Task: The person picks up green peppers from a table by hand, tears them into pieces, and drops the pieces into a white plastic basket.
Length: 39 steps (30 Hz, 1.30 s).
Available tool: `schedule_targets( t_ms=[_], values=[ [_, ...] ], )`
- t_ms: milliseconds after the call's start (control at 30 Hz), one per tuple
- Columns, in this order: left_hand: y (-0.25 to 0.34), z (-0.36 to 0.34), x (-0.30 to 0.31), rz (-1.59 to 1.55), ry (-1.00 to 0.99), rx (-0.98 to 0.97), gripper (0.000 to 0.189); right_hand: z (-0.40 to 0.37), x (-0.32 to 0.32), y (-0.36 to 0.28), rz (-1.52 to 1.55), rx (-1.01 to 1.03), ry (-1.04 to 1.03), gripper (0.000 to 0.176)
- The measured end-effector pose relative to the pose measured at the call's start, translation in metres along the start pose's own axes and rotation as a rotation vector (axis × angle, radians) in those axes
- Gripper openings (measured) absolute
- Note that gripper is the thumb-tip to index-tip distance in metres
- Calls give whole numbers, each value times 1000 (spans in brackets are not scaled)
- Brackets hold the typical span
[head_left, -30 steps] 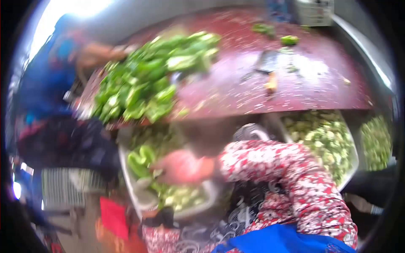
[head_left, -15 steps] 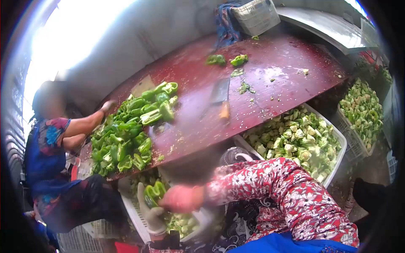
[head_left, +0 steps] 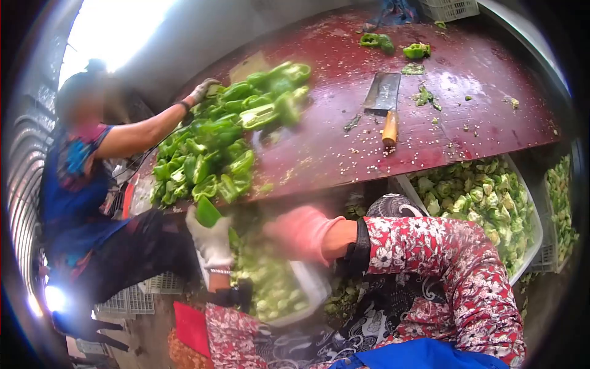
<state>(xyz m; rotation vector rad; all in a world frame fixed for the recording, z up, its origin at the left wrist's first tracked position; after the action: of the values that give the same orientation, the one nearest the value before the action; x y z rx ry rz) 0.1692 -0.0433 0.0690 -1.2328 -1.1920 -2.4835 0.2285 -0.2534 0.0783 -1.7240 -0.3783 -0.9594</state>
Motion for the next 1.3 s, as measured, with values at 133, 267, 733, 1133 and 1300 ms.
schedule_targets(
  t_ms=[133, 267, 733, 1133, 1300],
  values=[
    [36, 63, -39, 390, 214, -331, 87, 10, 9, 21, -47, -24, 166, 23],
    [8, 109, -92, 688, -108, -347, 84, 40, 59, 60, -53, -151, 498, 18],
    [12, 25, -80, 137, -24, -464, 55, 138, 110, 159, -263, -543, 802, 13],
    [9, -35, -55, -1081, -645, 157, 69, 34, 8, 0, 252, -22, 449, 21],
    [-28, -76, 1, -1369, -625, 624, 49, -10, -25, -20, 233, 353, 361, 37]
  ],
)
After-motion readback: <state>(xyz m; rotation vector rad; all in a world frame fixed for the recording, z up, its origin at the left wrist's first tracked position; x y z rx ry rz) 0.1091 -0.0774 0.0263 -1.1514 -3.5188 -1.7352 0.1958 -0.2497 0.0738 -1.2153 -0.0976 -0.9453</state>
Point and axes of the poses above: each hand's wrist, its own z-axis towards the middle knuckle, its own x-axis out of the back of the hand, y = z × x, the point moved 2 cm from there along z, towards the middle knuckle, and after that the axes turned 7 degrees about z, right-handed, at the moved point
